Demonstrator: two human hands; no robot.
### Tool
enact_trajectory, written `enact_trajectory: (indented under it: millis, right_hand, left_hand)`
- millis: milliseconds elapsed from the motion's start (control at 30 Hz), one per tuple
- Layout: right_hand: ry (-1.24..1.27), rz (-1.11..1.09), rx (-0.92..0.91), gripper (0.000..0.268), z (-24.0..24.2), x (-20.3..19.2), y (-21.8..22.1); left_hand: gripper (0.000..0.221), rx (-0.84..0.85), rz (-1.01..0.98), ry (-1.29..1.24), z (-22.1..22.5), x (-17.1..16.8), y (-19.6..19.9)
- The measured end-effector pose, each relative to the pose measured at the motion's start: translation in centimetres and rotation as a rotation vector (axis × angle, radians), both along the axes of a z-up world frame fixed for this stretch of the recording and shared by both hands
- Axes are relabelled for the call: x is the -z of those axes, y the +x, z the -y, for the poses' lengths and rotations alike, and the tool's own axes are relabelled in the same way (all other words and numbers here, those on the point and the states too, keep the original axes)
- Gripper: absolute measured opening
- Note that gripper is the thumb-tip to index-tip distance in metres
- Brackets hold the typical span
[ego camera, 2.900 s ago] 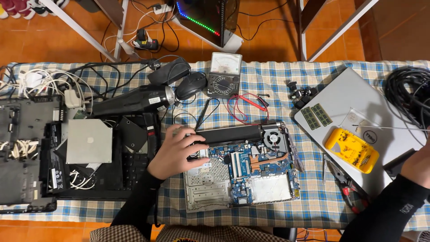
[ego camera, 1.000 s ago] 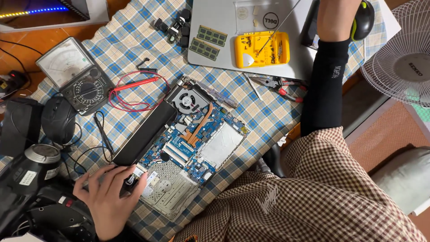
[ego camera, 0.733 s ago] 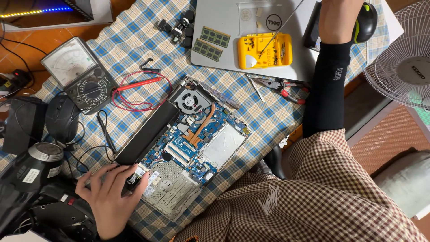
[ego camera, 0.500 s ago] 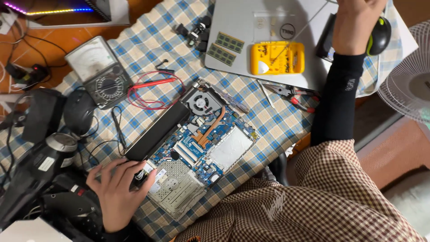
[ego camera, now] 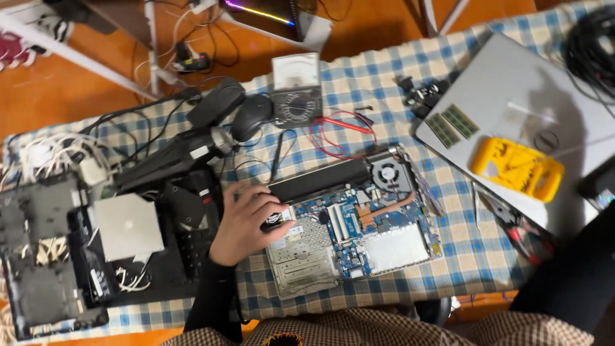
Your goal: The person unscrews and removes a cooling fan from an open laptop with a screwdriver, sets it aside, then unscrews another internal component, and touches multimeter probes to the motherboard.
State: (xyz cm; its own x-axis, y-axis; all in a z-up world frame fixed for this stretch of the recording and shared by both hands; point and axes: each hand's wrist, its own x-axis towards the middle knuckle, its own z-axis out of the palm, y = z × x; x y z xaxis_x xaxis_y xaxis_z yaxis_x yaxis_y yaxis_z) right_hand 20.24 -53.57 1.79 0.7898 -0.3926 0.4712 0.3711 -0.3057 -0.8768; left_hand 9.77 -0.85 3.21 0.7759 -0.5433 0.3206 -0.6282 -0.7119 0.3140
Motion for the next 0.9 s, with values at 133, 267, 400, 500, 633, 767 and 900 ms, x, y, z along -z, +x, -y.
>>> enact_trajectory:
  millis: [133, 267, 400, 500, 633, 767, 900]
  right_hand:
    - [-0.003, -0.003, -0.005, 0.022, 0.7, 1.2, -0.1]
    - [0.001, -0.021, 0.023, 0.021, 2.1, 1.2, -1.6]
    - [0.009, -0.038, 0.055, 0.021, 3.7, 1.4, -2.8]
    - [0.014, -0.043, 0.069, 0.022, 5.2, 2.1, -3.7]
    - [0.021, -0.046, 0.078, 0.022, 6.7, 2.9, -4.0]
    - [0.028, -0.054, 0.091, 0.024, 7.7, 3.6, -4.7]
    - [0.041, -0.06, 0.1, 0.025, 8.8, 4.2, -5.1]
  left_hand:
    - [0.03, 0.002, -0.019, 0.005, -0.4, 0.5, -0.2]
    - [0.028, 0.008, -0.017, -0.016, -0.5, 1.0, -0.4]
    - [0.028, 0.02, -0.033, -0.029, -0.8, 1.3, -0.3]
    - [0.03, 0.03, -0.019, -0.036, -0.8, 1.3, -0.3]
    - [0.031, 0.032, -0.032, -0.05, -0.8, 1.1, -0.2]
    - [0.03, 0.028, -0.025, -0.055, -0.7, 1.1, -0.3]
    - [0.03, 0.031, -0.018, -0.063, -0.7, 1.2, -0.2]
